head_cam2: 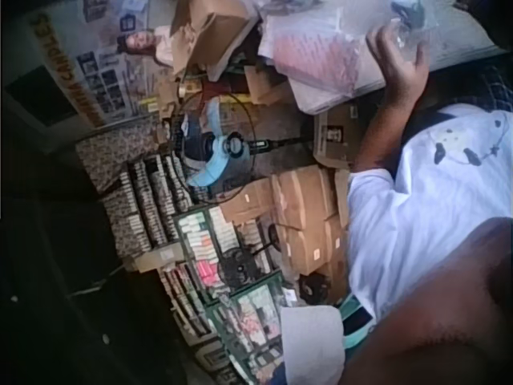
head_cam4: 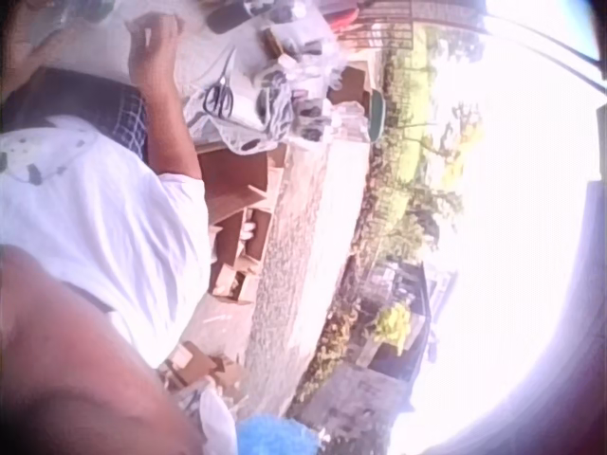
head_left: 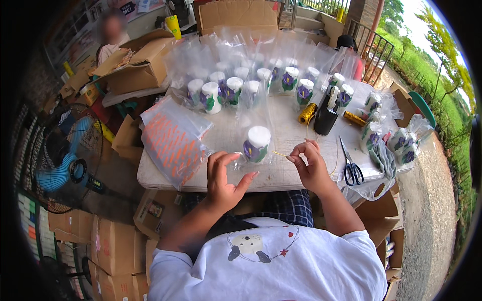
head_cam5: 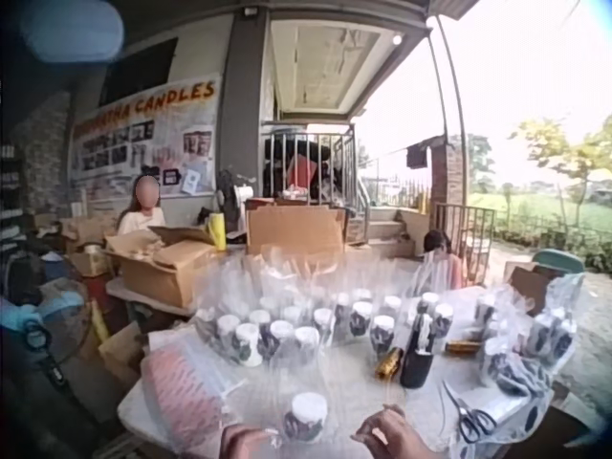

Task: The person wraps cylindrical candles in clear plastic bags and ties them with a gold ribbon. They use scissors to cut the ribbon and place the finished items on the table. A second person is visible in the background working with boxes.

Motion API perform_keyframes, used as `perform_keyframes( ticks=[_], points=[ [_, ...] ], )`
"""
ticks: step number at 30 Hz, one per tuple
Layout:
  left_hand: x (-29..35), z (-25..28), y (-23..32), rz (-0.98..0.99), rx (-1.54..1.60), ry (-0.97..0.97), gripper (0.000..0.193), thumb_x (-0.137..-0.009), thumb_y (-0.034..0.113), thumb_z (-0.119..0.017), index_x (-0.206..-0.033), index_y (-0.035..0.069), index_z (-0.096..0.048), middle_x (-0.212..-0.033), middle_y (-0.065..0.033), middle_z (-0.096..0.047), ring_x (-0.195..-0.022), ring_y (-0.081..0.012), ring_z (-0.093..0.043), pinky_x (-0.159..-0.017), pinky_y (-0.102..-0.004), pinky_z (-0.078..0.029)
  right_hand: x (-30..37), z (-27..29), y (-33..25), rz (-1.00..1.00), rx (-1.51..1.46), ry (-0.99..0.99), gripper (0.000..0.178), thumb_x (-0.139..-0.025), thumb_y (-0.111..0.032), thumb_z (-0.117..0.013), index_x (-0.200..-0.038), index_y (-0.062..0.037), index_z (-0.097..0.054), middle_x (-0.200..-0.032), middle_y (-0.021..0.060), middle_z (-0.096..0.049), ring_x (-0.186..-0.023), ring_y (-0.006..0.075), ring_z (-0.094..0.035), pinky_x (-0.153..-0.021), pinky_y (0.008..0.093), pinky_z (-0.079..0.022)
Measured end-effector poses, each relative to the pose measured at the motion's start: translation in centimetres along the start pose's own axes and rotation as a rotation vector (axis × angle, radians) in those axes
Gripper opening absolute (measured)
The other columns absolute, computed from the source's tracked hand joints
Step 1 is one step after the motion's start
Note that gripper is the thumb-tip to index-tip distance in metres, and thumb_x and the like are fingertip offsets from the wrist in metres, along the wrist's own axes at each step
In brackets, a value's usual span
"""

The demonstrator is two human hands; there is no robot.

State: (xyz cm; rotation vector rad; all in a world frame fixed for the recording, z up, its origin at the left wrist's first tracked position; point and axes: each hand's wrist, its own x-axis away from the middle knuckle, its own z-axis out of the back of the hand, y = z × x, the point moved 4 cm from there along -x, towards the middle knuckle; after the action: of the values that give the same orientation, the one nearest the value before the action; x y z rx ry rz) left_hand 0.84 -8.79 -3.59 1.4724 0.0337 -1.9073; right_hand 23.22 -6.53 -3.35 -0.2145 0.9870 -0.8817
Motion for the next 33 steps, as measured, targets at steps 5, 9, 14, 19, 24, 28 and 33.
perform_keyframes(
  ticks=[5,9,14,19,24,28,33],
  points=[
    [3.3,-1.8,0.9,0.566,0.729,-0.327,0.013,-0.084,0.005,-0.063,-0.096,0.000,-0.060,-0.086,-0.0041,-0.056,-0.075,-0.0068,-0.056,-0.069,-0.0202,-0.047,1.4,-2.4,-5.1,0.186,0.062,-0.012,0.016,-0.074,-0.006,-0.068,-0.082,-0.0116,-0.054,-0.079,0.0001,-0.056,-0.080,0.0180,-0.055,-0.095,0.0466,-0.028],
    [4.3,-2.1,0.3,0.691,0.946,-0.212,0.007,-0.088,0.004,-0.057,-0.095,0.001,-0.058,-0.088,-0.0037,-0.058,-0.077,-0.0072,-0.056,-0.068,-0.0206,-0.047,2.1,-4.3,-5.5,0.229,0.037,-0.020,0.019,-0.072,-0.008,-0.069,-0.083,-0.0120,-0.055,-0.080,0.0000,-0.056,-0.081,0.0178,-0.056,-0.095,0.0457,-0.028],
    [4.1,-1.4,0.1,0.664,1.065,-0.101,0.007,-0.092,0.007,-0.051,-0.095,0.003,-0.055,-0.098,-0.0088,-0.059,-0.077,-0.0097,-0.054,-0.064,-0.0227,-0.045,2.1,-3.5,-6.1,-0.015,-0.143,0.136,0.018,-0.079,-0.015,-0.067,-0.089,-0.0064,-0.055,-0.081,0.0037,-0.057,-0.078,0.0174,-0.054,-0.080,0.0358,-0.039],
    [4.7,-0.4,0.3,0.746,1.194,-0.207,0.006,-0.093,0.010,-0.049,-0.095,0.006,-0.053,-0.093,-0.0110,-0.062,-0.066,-0.0099,-0.051,-0.062,-0.0247,-0.044,4.3,-5.7,-4.5,-0.843,-1.214,-0.222,0.023,-0.091,-0.022,-0.055,-0.097,0.0000,-0.057,-0.077,0.0012,-0.057,-0.070,0.0113,-0.053,-0.065,0.0248,-0.043],
    [4.4,0.4,0.3,0.811,1.239,-0.142,0.006,-0.093,0.010,-0.050,-0.091,0.006,-0.053,-0.081,-0.0066,-0.059,-0.062,-0.0088,-0.048,-0.057,-0.0241,-0.040,3.5,-5.7,-4.1,-0.781,-1.690,-0.008,0.018,-0.092,-0.017,-0.052,-0.100,-0.0018,-0.057,-0.077,0.0032,-0.060,-0.069,0.0116,-0.054,-0.066,0.0253,-0.044],
    [3.0,1.7,-2.9,0.836,1.389,0.062,0.007,-0.093,0.013,-0.051,-0.090,0.007,-0.053,-0.082,-0.0030,-0.057,-0.067,-0.0094,-0.050,-0.062,-0.0231,-0.041,3.2,-4.4,-2.3,-0.627,-1.604,0.124,0.014,-0.091,-0.014,-0.053,-0.098,-0.0026,-0.058,-0.079,0.0051,-0.061,-0.071,0.0126,-0.055,-0.067,0.0260,-0.045],
    [-0.9,-2.4,-8.4,0.995,1.058,0.099,0.012,-0.093,0.018,-0.049,-0.094,0.007,-0.053,-0.092,-0.0032,-0.061,-0.083,-0.0105,-0.054,-0.078,-0.0243,-0.040,1.0,-4.6,0.8,-0.639,-1.170,0.331,0.016,-0.091,-0.021,-0.056,-0.101,-0.0088,-0.058,-0.110,0.0001,-0.057,-0.104,0.0112,-0.048,-0.088,0.0319,-0.036]
  ],
)
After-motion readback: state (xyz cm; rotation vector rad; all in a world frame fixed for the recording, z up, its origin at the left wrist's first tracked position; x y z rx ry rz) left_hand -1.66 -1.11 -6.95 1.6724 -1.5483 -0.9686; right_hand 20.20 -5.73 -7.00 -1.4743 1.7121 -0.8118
